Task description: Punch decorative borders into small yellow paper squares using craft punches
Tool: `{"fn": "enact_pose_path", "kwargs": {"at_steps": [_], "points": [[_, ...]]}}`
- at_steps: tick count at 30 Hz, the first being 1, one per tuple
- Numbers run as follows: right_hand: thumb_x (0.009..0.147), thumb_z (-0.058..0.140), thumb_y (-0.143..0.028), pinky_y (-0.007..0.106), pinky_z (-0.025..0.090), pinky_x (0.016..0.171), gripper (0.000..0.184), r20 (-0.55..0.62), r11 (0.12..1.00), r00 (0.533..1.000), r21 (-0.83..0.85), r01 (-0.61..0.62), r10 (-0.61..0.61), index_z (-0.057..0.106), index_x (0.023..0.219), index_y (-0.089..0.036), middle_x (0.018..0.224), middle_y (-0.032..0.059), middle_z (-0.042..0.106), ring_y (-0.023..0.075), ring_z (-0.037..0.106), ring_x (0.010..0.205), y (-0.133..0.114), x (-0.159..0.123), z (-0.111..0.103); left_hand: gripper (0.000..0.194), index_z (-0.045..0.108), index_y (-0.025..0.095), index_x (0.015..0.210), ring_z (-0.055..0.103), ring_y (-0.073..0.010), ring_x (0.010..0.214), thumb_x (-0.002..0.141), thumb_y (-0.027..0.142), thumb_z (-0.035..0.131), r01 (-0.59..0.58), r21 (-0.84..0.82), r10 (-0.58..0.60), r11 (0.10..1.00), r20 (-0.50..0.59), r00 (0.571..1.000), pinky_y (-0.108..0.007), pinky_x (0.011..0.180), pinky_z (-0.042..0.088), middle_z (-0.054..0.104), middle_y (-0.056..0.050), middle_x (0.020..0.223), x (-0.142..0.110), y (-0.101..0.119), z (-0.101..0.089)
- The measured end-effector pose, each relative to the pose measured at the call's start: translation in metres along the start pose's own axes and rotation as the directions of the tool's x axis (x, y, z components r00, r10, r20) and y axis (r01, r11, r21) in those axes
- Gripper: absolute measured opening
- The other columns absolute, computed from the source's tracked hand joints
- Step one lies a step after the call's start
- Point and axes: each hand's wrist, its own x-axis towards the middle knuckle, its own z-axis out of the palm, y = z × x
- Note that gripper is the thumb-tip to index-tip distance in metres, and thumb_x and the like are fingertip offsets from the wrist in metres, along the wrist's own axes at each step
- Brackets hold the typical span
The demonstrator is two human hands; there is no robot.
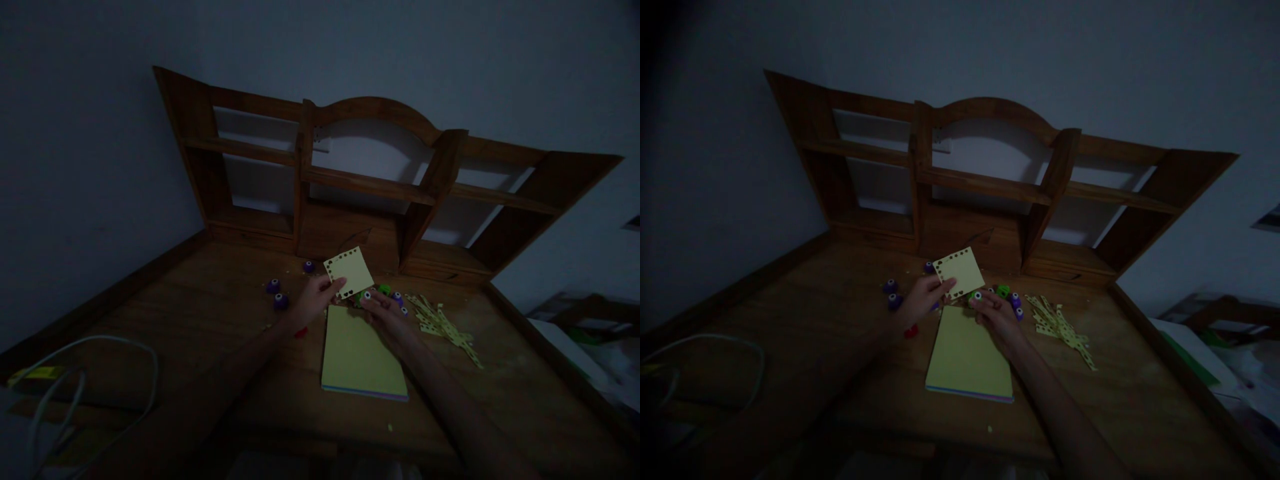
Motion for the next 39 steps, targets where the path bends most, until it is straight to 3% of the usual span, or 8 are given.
{"fn": "enact_pose_path", "kwargs": {"at_steps": [5,9,13,18,26,30,35,39], "points": [[0.063,0.080,-0.020,0.021,0.050,0.062,0.026,-0.016,0.993,0.997,0.094,-0.076,0.078,0.068,0.086,-0.019,0.084,0.0012,0.068,0.0108,0.060,0.067,0.001,-0.001,-0.001,0.029,0.067,0.012,0.078,0.057,-0.0125,0.062,0.073,0.041,0.068,-0.020,-0.017,0.021,1.000,0.045,0.999,-0.021,0.054,0.042,0.067,-0.005,0.075,0.001,0.002,0.000],[0.067,0.079,-0.023,0.022,0.052,0.067,0.027,0.017,0.989,0.998,0.138,-0.057,0.055,0.068,0.091,-0.019,0.089,0.0013,0.069,0.0097,0.062,0.068,0.003,0.000,-0.001,0.029,0.065,0.012,0.073,0.057,-0.0125,0.060,0.072,0.040,0.069,0.016,0.007,-0.016,1.000,0.009,1.000,-0.022,0.054,0.043,0.066,-0.004,0.071,0.002,0.005,-0.001],[0.068,0.078,-0.027,0.024,0.052,0.070,0.030,0.041,0.997,0.999,0.069,-0.020,0.017,0.067,0.095,-0.021,0.090,0.0011,0.069,0.0100,0.063,0.067,0.002,-0.001,0.001,0.030,0.064,0.012,0.074,0.058,-0.0129,0.062,0.074,0.041,0.067,-0.022,-0.034,0.022,0.999,0.004,1.000,-0.023,0.058,0.046,0.065,-0.003,0.069,0.004,0.002,-0.004],[0.059,0.083,-0.027,0.029,0.054,0.073,0.039,0.013,1.000,1.000,-0.020,-0.002,0.002,0.068,0.095,-0.022,0.091,0.0013,0.070,0.0152,0.066,0.076,0.003,0.000,0.003,0.033,0.064,0.011,0.081,0.062,-0.0162,0.073,0.071,0.042,0.070,-0.012,-0.146,0.013,0.989,0.005,1.000,-0.027,0.067,0.052,0.067,-0.006,0.082,0.006,0.000,-0.007],[0.059,0.083,-0.025,0.031,0.053,0.077,0.040,0.062,0.998,0.998,-0.056,0.037,-0.033,0.068,0.095,-0.021,0.095,0.0030,0.070,0.0162,0.065,0.080,0.006,0.001,0.003,0.028,0.062,0.012,0.095,0.064,-0.0175,0.087,0.082,0.037,0.061,-0.136,-0.059,0.140,0.989,0.059,0.988,-0.029,0.079,0.052,0.068,-0.008,0.097,0.004,-0.003,-0.004],[0.061,0.082,-0.027,0.030,0.053,0.075,0.036,0.044,0.997,0.998,-0.059,0.049,-0.046,0.068,0.094,-0.020,0.094,0.0035,0.070,0.0156,0.065,0.076,0.006,0.000,0.006,0.025,0.063,0.013,0.091,0.065,-0.0161,0.081,0.080,0.035,0.063,-0.146,-0.020,0.147,0.989,0.086,0.985,-0.029,0.078,0.052,0.069,-0.007,0.090,0.003,-0.005,-0.002],[0.062,0.081,-0.031,0.033,0.054,0.076,0.034,0.043,0.996,0.998,-0.077,0.048,-0.044,0.068,0.091,-0.019,0.096,0.0048,0.070,0.0175,0.066,0.077,0.004,-0.001,0.007,0.032,0.063,0.012,0.102,0.066,-0.0180,0.086,0.076,0.030,0.068,-0.112,-0.034,0.115,0.993,0.104,0.988,-0.030,0.079,0.052,0.069,-0.010,0.100,0.001,-0.005,-0.001],[0.064,0.081,-0.029,0.033,0.053,0.078,0.032,0.084,0.995,0.995,-0.076,0.060,-0.054,0.067,0.091,-0.021,0.094,0.0031,0.070,0.0165,0.066,0.078,0.003,-0.002,0.006,0.028,0.066,0.011,0.096,0.066,-0.0182,0.082,0.078,0.032,0.065,-0.116,-0.003,0.116,0.993,0.066,0.991,-0.030,0.076,0.053,0.070,-0.010,0.096,0.000,-0.002,-0.002]]}}
